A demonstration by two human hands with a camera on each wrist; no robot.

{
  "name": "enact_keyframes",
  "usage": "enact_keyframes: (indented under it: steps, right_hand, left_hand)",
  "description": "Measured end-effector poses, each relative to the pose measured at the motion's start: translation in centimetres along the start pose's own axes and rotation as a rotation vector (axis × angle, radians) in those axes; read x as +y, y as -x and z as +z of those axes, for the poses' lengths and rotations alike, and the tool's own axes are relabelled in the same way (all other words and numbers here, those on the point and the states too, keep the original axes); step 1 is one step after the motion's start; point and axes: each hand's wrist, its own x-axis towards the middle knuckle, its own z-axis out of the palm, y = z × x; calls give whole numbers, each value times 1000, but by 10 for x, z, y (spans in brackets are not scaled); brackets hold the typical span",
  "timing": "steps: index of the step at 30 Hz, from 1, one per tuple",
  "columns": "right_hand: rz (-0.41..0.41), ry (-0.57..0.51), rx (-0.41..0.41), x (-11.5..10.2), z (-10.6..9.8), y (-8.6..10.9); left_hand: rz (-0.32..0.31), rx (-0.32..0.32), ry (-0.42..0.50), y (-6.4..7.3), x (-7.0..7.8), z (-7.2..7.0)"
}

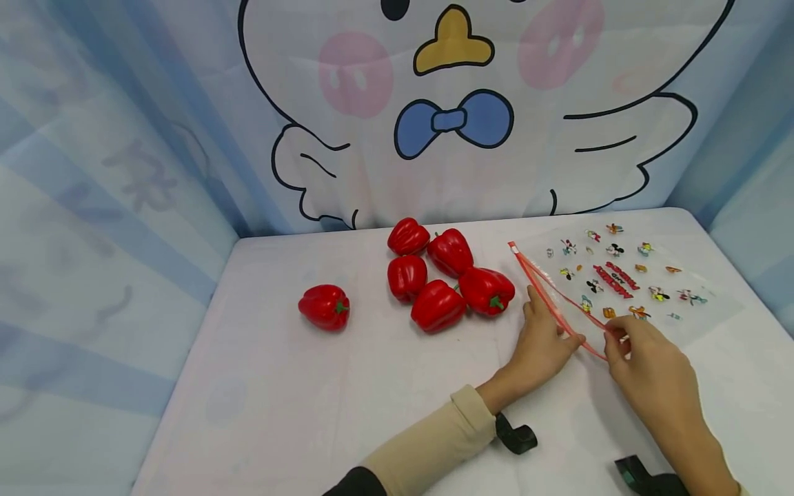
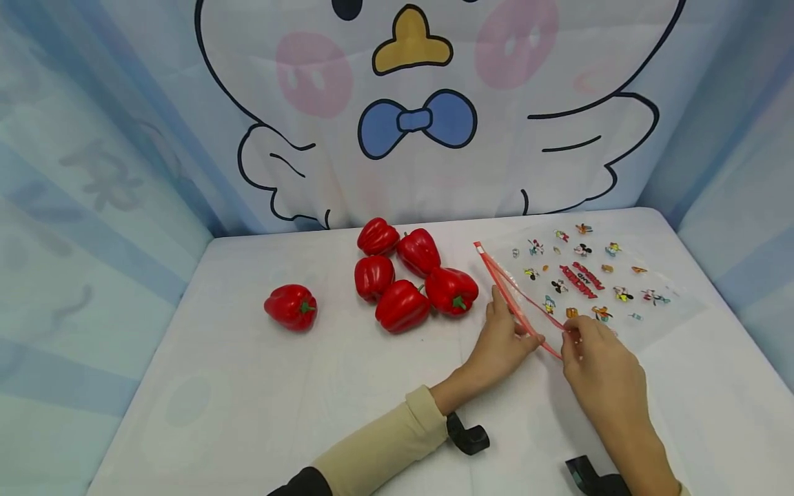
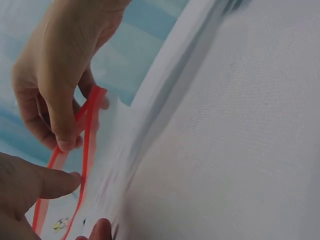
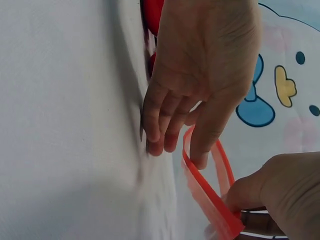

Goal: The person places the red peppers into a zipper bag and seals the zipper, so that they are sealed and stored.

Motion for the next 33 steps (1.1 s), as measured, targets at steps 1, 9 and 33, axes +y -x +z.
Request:
enact_keyframes:
  steps: [1, 9, 33]
  right_hand:
    - [0, -5, 19, 0, 1, 0]
    - [30, -37, 90, 1, 3, -1]
    - [42, -68, 210, -3, 2, 0]
  left_hand:
    - [6, 4, -75, 1, 1, -1]
    - [148, 77, -565, 5, 3, -5]
    - [308, 32, -1052, 7, -5, -9]
